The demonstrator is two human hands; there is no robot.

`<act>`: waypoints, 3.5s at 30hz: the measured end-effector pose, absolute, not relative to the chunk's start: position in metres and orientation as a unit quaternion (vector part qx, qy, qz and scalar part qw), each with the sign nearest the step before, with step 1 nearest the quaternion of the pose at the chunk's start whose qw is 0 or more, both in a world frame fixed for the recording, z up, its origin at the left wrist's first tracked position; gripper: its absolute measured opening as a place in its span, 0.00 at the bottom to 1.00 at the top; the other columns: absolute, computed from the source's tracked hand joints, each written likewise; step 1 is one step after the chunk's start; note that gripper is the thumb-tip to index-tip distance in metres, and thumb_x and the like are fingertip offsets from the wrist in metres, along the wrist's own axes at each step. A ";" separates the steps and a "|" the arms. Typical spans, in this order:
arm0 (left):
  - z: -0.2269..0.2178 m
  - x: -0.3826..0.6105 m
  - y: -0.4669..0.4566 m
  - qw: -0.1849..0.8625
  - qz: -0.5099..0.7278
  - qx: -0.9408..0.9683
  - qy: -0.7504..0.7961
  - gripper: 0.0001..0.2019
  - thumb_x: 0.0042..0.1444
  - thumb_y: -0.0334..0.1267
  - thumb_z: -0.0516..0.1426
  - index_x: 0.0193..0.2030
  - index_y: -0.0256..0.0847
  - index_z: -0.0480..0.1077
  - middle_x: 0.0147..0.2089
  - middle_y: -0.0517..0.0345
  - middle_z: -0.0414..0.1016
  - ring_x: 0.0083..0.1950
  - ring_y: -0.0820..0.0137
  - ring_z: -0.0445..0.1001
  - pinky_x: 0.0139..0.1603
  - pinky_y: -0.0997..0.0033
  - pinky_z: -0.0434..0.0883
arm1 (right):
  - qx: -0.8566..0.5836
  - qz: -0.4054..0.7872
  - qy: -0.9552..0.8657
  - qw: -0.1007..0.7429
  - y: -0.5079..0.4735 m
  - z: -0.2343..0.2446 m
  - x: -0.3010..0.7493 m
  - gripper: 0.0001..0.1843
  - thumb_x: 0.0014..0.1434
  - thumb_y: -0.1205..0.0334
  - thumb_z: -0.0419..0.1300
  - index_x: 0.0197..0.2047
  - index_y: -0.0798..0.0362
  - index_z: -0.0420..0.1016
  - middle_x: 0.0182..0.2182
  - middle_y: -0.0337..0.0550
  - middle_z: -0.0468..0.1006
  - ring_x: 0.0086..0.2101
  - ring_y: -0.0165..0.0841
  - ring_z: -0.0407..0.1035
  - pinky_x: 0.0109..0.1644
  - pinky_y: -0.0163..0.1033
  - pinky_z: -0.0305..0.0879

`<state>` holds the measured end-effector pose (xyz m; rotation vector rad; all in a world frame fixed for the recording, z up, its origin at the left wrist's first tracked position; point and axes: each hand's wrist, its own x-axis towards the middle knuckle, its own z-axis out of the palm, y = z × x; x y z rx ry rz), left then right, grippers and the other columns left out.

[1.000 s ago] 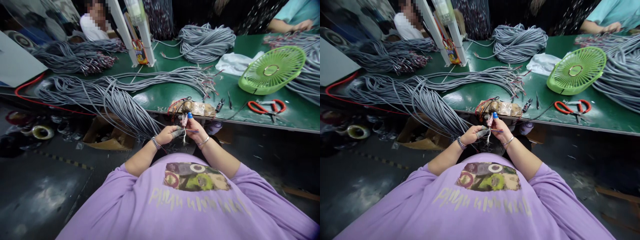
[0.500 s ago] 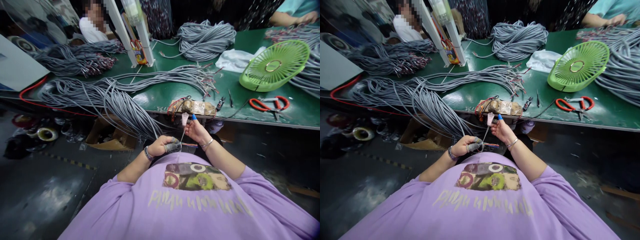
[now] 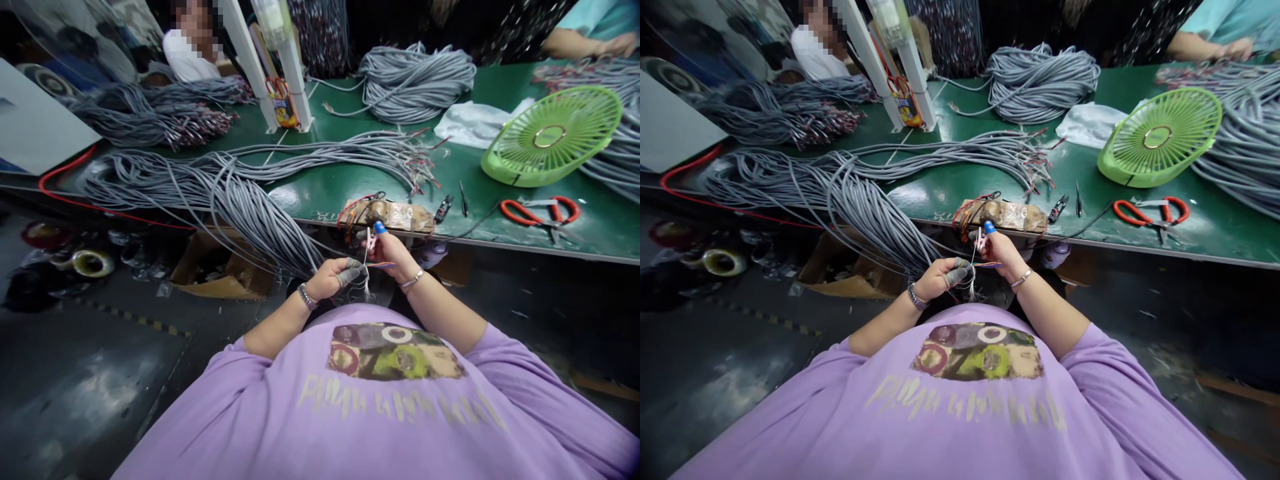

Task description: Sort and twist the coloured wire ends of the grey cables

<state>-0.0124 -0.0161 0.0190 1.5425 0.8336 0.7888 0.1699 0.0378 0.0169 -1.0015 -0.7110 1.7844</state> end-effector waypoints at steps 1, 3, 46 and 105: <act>0.018 -0.012 -0.015 0.572 0.334 0.659 0.357 0.25 0.57 0.56 0.59 0.41 0.31 0.76 0.26 0.60 0.69 0.26 0.79 0.61 0.30 0.78 0.62 | -0.402 0.733 -0.280 0.471 0.037 0.016 0.169 0.29 0.55 0.33 0.60 0.26 0.54 0.68 0.22 0.40 0.75 0.19 0.24 0.59 0.23 0.31 0.56; 0.017 -0.011 -0.013 0.572 0.334 0.659 0.358 0.25 0.56 0.57 0.59 0.41 0.31 0.76 0.25 0.60 0.69 0.27 0.78 0.62 0.31 0.77 0.63 | -0.387 0.747 -0.260 0.474 0.035 0.014 0.168 0.31 0.56 0.31 0.57 0.28 0.54 0.69 0.25 0.41 0.76 0.20 0.24 0.60 0.23 0.32 0.57; 0.016 -0.023 -0.030 0.653 0.283 0.589 0.383 0.26 0.48 0.58 0.65 0.36 0.33 0.71 0.28 0.59 0.72 0.25 0.77 0.72 0.27 0.77 0.70 | -0.336 0.492 -0.711 0.374 -0.023 0.028 0.191 0.14 0.58 0.50 0.64 0.41 0.49 0.81 0.36 0.45 0.80 0.38 0.38 0.71 0.48 0.44 0.67; 0.006 -0.008 0.014 0.099 0.394 0.830 0.382 0.14 0.64 0.45 0.55 0.39 0.38 0.77 0.32 0.53 0.79 0.33 0.71 0.77 0.35 0.74 0.72 | -0.394 0.709 -0.294 0.507 0.043 0.007 0.171 0.29 0.49 0.35 0.66 0.24 0.55 0.69 0.18 0.36 0.68 0.19 0.23 0.59 0.22 0.31 0.55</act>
